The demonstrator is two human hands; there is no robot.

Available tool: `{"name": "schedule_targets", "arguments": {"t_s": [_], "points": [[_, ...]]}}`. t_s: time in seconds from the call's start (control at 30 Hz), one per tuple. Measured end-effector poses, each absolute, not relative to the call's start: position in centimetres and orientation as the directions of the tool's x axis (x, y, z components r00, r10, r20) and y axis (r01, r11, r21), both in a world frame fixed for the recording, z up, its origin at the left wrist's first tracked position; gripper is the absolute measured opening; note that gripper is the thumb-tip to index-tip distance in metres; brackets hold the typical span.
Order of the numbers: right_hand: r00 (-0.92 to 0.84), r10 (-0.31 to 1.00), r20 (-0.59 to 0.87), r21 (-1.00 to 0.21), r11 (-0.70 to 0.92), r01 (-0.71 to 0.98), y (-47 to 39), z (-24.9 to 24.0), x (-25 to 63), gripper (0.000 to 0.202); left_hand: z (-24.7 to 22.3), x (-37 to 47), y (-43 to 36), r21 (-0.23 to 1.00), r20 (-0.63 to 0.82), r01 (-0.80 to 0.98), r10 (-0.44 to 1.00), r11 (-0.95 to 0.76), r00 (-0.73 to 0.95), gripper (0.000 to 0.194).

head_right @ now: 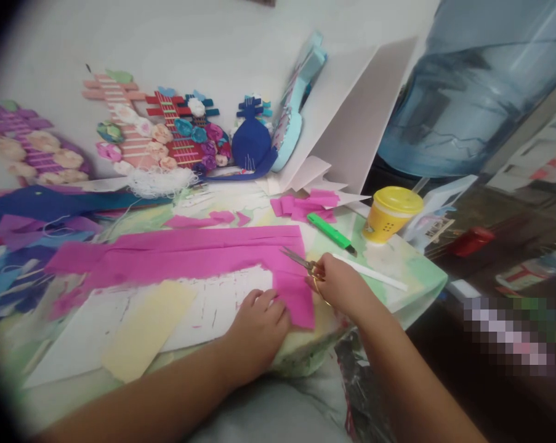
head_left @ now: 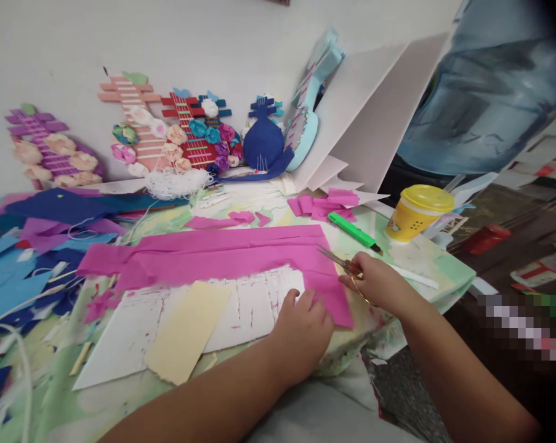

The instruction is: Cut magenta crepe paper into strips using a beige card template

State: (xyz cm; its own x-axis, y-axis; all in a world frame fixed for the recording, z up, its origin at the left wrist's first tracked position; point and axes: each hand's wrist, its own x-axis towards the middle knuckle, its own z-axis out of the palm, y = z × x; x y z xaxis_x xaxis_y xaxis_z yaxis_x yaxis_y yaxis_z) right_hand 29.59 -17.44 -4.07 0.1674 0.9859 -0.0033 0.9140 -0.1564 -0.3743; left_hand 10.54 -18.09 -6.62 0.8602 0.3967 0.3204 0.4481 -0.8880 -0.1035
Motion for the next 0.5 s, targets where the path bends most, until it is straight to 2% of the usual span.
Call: {"name": "schedule_targets", "arguments": {"t_s": [0.27, 0.37, 0.5], "points": [[0.158, 0.984, -0.077, -0.524, -0.175, 0.834, -16.5, -4.5, 27.2, 0.027, -6.4, 10.2, -18.2, -0.142, 0.304, 0.444, 0.388, -0.885, 0.870, 0.004], [0.069, 0.996, -0.050, -0.545, -0.086, 0.834, -16.1, -4.9, 26.9, 0.018, -6.3, 10.1, -18.2, -0.148, 0.302, 0.442, 0.385, -0.885, 0.872, 0.005], [-0.048, 0.999, 0.012, -0.526, 0.048, 0.849, -16.2, -5.0, 27.1, 0.010, -6.2, 10.2, -18.2, -0.088, 0.292, 0.441, 0.400, -0.893, 0.869, 0.008]]}}
